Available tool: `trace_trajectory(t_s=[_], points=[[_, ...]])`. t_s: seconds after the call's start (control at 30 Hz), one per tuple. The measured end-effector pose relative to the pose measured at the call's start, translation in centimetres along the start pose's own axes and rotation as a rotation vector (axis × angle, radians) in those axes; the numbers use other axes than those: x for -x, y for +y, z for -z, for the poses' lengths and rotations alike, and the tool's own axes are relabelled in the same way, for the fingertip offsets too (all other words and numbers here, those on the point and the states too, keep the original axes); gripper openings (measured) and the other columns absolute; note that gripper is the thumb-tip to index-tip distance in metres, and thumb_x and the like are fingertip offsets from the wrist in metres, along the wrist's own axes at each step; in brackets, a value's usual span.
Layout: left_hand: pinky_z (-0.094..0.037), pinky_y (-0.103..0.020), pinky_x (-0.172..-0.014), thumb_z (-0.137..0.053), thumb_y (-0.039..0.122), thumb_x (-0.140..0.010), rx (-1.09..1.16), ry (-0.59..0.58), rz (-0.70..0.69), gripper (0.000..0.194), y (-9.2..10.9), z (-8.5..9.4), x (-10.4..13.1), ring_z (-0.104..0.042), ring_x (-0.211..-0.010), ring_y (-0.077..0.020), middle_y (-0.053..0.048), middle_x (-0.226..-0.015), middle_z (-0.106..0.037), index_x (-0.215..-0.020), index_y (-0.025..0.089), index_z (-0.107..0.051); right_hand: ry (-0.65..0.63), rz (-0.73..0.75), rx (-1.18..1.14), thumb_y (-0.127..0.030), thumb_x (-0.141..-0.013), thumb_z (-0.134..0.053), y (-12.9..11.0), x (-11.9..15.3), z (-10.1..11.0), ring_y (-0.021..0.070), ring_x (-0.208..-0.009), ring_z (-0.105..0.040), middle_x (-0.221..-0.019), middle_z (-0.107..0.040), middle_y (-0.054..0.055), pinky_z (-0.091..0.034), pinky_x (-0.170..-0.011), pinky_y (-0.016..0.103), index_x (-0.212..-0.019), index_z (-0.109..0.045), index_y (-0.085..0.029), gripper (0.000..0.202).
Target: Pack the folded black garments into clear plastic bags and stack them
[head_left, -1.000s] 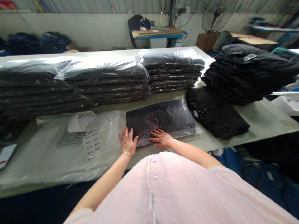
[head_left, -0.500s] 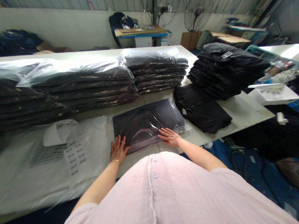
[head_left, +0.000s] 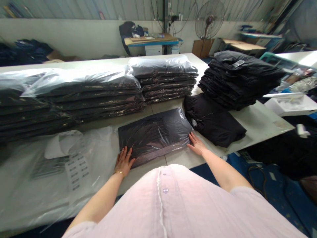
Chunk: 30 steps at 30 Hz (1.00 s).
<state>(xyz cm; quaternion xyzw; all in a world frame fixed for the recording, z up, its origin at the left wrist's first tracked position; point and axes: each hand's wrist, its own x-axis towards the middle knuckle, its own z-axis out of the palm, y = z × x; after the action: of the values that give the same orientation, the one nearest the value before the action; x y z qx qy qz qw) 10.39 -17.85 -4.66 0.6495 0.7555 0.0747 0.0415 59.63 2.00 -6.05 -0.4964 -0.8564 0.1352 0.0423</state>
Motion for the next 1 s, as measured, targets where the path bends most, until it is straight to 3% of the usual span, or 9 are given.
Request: trace_trajectory(t_s=[0.2,0.33,0.4,0.53,0.67,0.83,0.93,1.0], points=[[-0.02,-0.051,-0.117,-0.038,0.045,-0.093,-0.033,0.113,-0.083,0.065,0.2,1.4,1.8,-0.021,-0.146,-0.0294,-0.015,-0.158,-0.025,-0.151,0.015,-0.03,0.198,0.07,0.094,-0.048,-0.089,-0.05,-0.6,1.4,0.4,0.0299,-0.142,-0.029,-0.154,-0.034,0.012,-0.025,-0.116,0.05,-0.145,-0.043,-0.018,0.064],[-0.023,-0.047,-0.118,-0.046,0.053,-0.088,-0.048,0.005,-0.271,0.077,-0.4,1.0,3.3,-0.023,-0.146,-0.0274,-0.014,-0.157,-0.027,-0.152,0.015,-0.026,0.14,0.197,0.115,-0.041,-0.087,-0.056,-0.6,1.6,0.4,0.0278,-0.138,-0.038,-0.148,-0.044,0.01,-0.033,-0.112,0.047,-0.14,-0.049,-0.018,0.058],[-0.025,-0.047,-0.117,-0.051,0.054,-0.084,-0.055,-0.067,-0.28,0.084,-0.6,0.5,3.2,-0.023,-0.146,-0.0276,-0.015,-0.158,-0.025,-0.152,0.014,-0.024,0.111,0.213,0.127,-0.039,-0.086,-0.057,-0.5,1.0,0.5,0.0279,-0.135,-0.043,-0.146,-0.047,0.011,-0.037,-0.109,0.046,-0.139,-0.051,-0.017,0.057],[-0.028,-0.044,-0.116,-0.048,0.031,-0.083,-0.009,-0.184,-0.238,0.072,-0.8,0.0,1.4,-0.024,-0.145,-0.0245,-0.016,-0.157,-0.026,-0.149,0.011,-0.029,0.028,0.248,0.197,-0.04,-0.086,-0.061,-0.5,-0.5,1.2,0.0288,-0.129,-0.05,-0.14,-0.053,0.013,-0.04,-0.105,0.045,-0.134,-0.056,-0.017,0.054],[-0.027,-0.04,-0.118,-0.038,0.021,-0.084,0.144,-0.274,-0.175,0.062,-0.6,1.3,-0.6,-0.028,-0.144,-0.0208,-0.012,-0.154,-0.034,-0.144,0.01,-0.04,-0.023,0.302,0.273,-0.033,-0.088,-0.059,-0.6,-1.3,1.8,0.0292,-0.127,-0.051,-0.139,-0.053,0.016,-0.042,-0.103,0.044,-0.135,-0.056,-0.016,0.05],[-0.034,-0.039,-0.112,-0.042,0.044,-0.086,0.52,-0.353,0.029,0.057,0.0,5.1,-2.7,-0.049,-0.131,-0.0244,-0.007,-0.14,-0.054,-0.135,0.017,-0.056,-0.049,0.334,0.309,-0.028,-0.088,-0.056,-0.6,-1.1,2.2,0.0283,-0.133,-0.045,-0.145,-0.046,0.016,-0.039,-0.106,0.043,-0.141,-0.048,-0.013,0.056],[-0.042,-0.042,-0.104,-0.056,0.064,-0.073,0.738,-0.328,0.143,0.064,0.7,7.1,-4.5,-0.06,-0.116,-0.0301,-0.009,-0.119,-0.069,-0.114,0.016,-0.071,-0.023,0.355,0.315,-0.023,-0.088,-0.054,-0.5,-1.0,2.6,0.0271,-0.135,-0.043,-0.148,-0.043,0.013,-0.037,-0.108,0.042,-0.144,-0.044,-0.014,0.057],[-0.047,-0.043,-0.097,-0.065,0.069,-0.061,0.81,-0.289,0.222,0.065,1.2,8.2,-5.7,-0.064,-0.104,-0.0312,-0.008,-0.102,-0.075,-0.097,0.016,-0.076,-0.004,0.364,0.309,-0.013,-0.088,-0.048,-0.6,-1.4,3.1,0.0244,-0.132,-0.046,-0.144,-0.049,0.011,-0.037,-0.108,0.041,-0.14,-0.05,-0.017,0.052]])
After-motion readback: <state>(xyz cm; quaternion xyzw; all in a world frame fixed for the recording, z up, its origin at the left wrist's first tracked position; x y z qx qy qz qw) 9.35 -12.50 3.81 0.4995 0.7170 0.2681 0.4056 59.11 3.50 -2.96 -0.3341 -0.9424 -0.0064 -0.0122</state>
